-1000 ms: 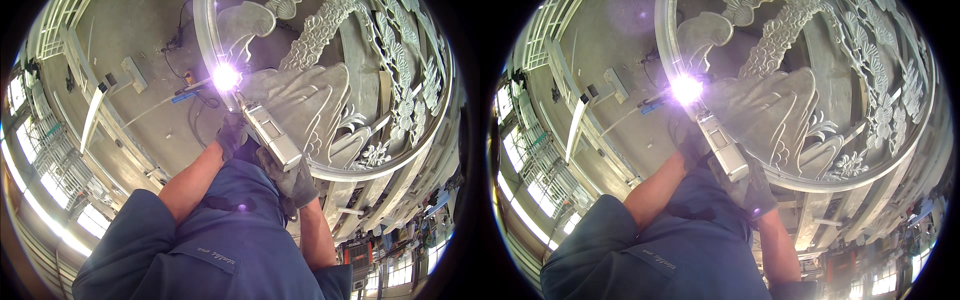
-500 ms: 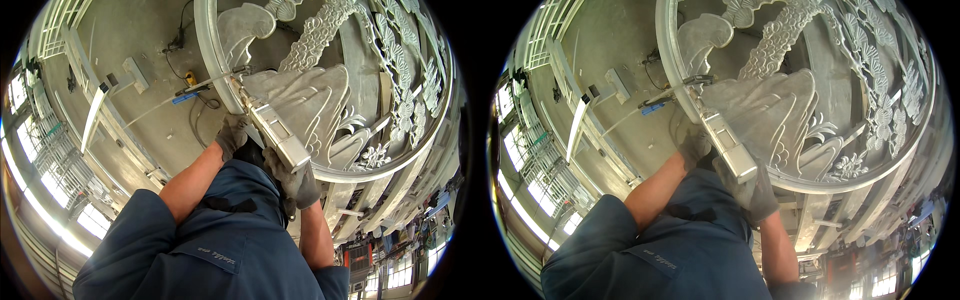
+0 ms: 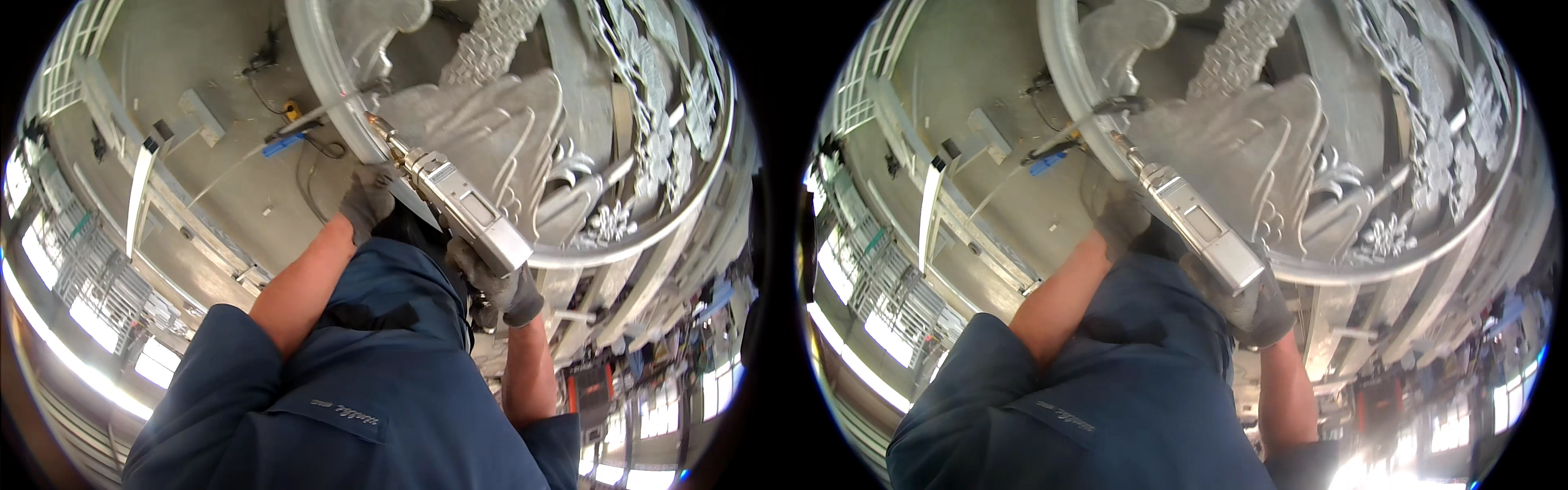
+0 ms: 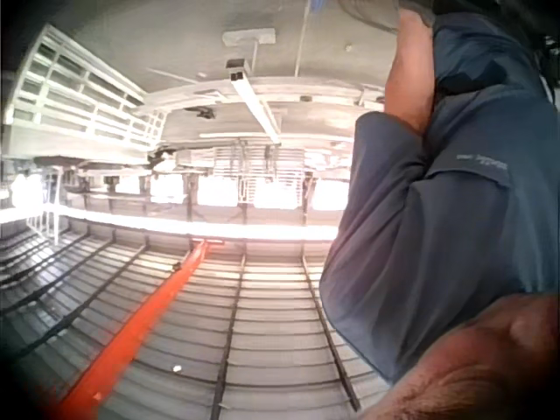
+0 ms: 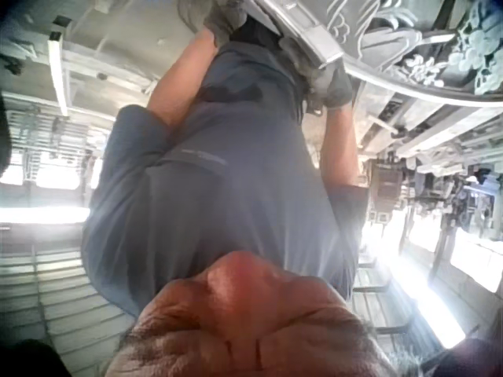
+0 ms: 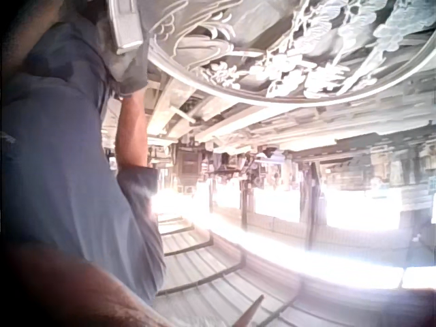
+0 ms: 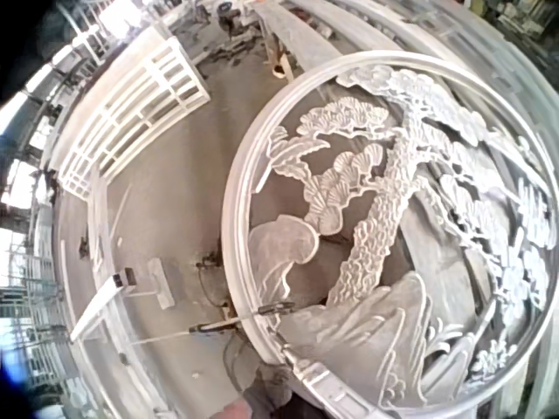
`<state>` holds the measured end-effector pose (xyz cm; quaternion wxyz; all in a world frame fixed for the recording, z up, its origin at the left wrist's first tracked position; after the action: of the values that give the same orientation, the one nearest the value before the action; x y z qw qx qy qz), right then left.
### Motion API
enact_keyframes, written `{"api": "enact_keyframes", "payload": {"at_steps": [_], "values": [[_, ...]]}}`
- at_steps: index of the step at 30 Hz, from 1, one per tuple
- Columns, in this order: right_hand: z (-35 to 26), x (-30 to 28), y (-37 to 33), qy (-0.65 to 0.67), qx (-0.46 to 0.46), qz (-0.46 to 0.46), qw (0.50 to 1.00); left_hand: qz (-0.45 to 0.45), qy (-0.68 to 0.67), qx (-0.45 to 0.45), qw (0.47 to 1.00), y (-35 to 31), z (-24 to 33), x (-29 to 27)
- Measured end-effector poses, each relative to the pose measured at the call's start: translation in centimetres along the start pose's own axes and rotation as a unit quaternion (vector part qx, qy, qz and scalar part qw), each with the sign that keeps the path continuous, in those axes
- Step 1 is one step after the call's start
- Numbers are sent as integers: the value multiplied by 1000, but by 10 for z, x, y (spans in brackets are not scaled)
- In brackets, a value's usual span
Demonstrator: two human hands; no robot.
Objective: The person welds a circular metal frame with an ornate relief design, then uses a hammer and angle grinder to adjust and smooth the frame. The person repeatedly positions the frame, welds sections, and grinds the surface.
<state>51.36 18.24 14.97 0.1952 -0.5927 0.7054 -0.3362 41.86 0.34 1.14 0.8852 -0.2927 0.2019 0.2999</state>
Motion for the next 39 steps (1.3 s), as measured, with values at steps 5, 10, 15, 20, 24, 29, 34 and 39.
{"api": "enact_keyframes", "payload": {"at_steps": [5, 10, 15, 20, 24, 29, 34, 39], "values": [[25, -46, -69, 50, -43, 84, 994, -3, -203, -32, 979, -2, -28, 14], [69, -105, -157, 71, -24, 302, 950, 13, -541, -263, 799, -8, -70, 33], [110, -164, -231, 49, -63, 520, 850, -18, -458, -243, 855, -2, -67, 26], [175, -209, -282, 168, -28, 632, 756, -53, -358, -117, 925, -1, -48, 17], [264, -245, -318, 245, -42, 659, 710, 21, -530, -219, 819, 2, -2, 22], [343, -272, -358, 340, -12, 663, 667, 36, -576, -251, 777, -28, 5, 80], [386, -290, -377, 362, -32, 652, 665, 32, -648, -252, 718, -56, 34, 164], [393, -285, -377, 328, -39, 634, 699, -22, -649, -315, 692, -77, 76, 195]]}}
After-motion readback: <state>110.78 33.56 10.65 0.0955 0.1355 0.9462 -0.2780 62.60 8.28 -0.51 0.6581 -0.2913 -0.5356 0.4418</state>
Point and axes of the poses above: each hand's wrist, its own y-axis towards the middle knuckle, its own x-axis out of the palm, z = x × y, the point moved 7 cm from there along y, towards the middle knuckle, and after that the axes turned 5 degrees about y, right-handed, at the moved point
